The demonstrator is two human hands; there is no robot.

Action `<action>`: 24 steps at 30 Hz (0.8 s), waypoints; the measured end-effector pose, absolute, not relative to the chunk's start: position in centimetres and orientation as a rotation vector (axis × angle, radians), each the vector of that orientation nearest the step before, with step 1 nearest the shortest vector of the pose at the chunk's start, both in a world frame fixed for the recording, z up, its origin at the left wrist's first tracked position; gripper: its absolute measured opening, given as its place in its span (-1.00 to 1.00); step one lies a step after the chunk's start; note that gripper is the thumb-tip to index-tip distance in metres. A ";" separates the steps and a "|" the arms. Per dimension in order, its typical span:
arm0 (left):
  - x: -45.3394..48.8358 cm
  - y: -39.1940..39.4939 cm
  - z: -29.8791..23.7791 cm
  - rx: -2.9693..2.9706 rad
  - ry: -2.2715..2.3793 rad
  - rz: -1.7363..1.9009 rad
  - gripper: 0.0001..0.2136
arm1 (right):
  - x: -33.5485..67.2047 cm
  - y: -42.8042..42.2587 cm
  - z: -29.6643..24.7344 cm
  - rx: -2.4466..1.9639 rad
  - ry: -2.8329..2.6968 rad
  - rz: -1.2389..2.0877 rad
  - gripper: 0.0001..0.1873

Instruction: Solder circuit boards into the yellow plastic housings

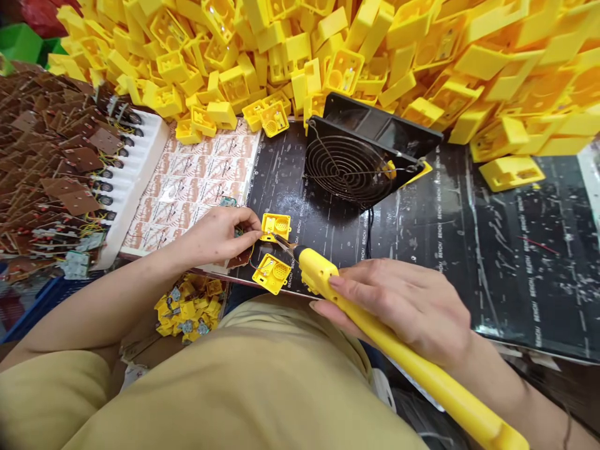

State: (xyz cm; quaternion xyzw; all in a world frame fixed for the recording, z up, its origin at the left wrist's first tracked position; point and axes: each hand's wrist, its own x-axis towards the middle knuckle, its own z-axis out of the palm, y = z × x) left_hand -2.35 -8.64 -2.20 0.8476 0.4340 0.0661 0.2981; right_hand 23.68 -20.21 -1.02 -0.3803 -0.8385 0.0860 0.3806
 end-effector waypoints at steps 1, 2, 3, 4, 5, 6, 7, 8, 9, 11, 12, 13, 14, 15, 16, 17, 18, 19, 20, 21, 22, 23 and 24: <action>-2.3 -8.6 -2.1 2.263 1.151 0.156 -0.92 | 23.6 -20.1 -0.9 -0.960 -2.159 0.228 -0.68; -2.2 -8.5 -2.1 2.272 1.154 0.135 -0.92 | 23.5 -20.0 -0.9 -0.938 -2.179 0.222 -0.71; -2.1 -8.5 -2.0 2.278 1.161 0.117 -0.92 | 23.5 -19.8 -0.8 -0.922 -2.189 0.203 -0.74; -2.0 -8.5 -1.9 2.278 1.170 0.107 -0.92 | 23.4 -19.6 -0.8 -0.908 -2.199 0.180 -0.77; -2.0 -8.5 -1.8 2.272 1.181 0.107 -0.92 | 23.3 -19.4 -0.7 -0.902 -2.211 0.156 -0.78; -2.0 -8.5 -1.7 2.262 1.190 0.115 -0.92 | 23.3 -19.3 -0.6 -0.895 -2.224 0.135 -0.79; -1.9 -8.6 -1.7 2.252 1.198 0.128 -0.92 | 23.2 -19.1 -0.5 -0.893 -2.237 0.126 -0.80; -2.0 -8.6 -1.7 2.244 1.201 0.138 -0.92 | 23.1 -19.0 -0.4 -0.893 -2.246 0.121 -0.80; -2.0 -8.7 -1.7 2.243 1.202 0.143 -0.92 | 23.1 -18.9 -0.3 -0.895 -2.254 0.116 -0.80; -2.1 -8.7 -1.8 2.256 1.199 0.142 -0.92 | 23.1 -18.8 -0.1 -0.901 -2.279 0.119 -0.80; -2.1 -8.7 -1.8 2.266 1.197 0.137 -0.91 | 23.1 -18.8 0.0 -0.904 -2.289 0.118 -0.79; -2.1 -8.7 -1.9 2.277 1.196 0.131 -0.91 | 23.1 -18.8 0.1 -0.922 -2.299 0.123 -0.79; -2.1 -8.7 -1.9 2.289 1.197 0.124 -0.91 | 23.2 -18.7 0.2 -0.925 -2.315 0.127 -0.79; -2.0 -8.7 -1.9 2.304 1.199 0.113 -0.90 | 23.3 -18.6 0.3 -0.920 -2.334 0.121 -0.79; -1.9 -8.7 -1.8 2.320 1.202 0.094 -0.89 | 23.4 -18.5 0.5 -0.900 -2.361 0.106 -0.79; -1.8 -8.6 -1.7 2.337 1.209 0.070 -0.89 | 23.5 -18.3 0.6 -0.860 -2.395 0.085 -0.80; -1.6 -8.6 -1.6 2.353 1.219 0.041 -0.88 | 23.5 -18.0 0.8 -0.807 -2.437 0.066 -0.81; -1.4 -8.6 -1.4 2.365 1.231 0.003 -0.87 | 23.6 -17.8 1.0 -0.763 -2.484 0.044 -0.82; -1.3 -8.6 -1.3 2.372 1.244 -0.039 -0.86 | 23.7 -17.5 1.2 -0.724 -2.527 0.023 -0.83; -1.1 -8.6 -1.1 2.378 1.257 -0.075 -0.86 | 23.7 -17.3 1.4 -0.702 -2.568 0.013 -0.84; -1.0 -8.5 -1.0 2.385 1.266 -0.106 -0.85 | 23.8 -17.1 1.6 -0.675 -2.606 0.010 -0.85; -0.9 -8.5 -0.9 2.391 1.272 -0.127 -0.84 | 23.8 -16.9 1.8 -0.652 -2.627 0.005 -0.87; -0.8 -8.5 -0.9 2.396 1.275 -0.141 -0.84 | 23.9 -16.8 2.0 -0.683 -2.609 0.020 -0.90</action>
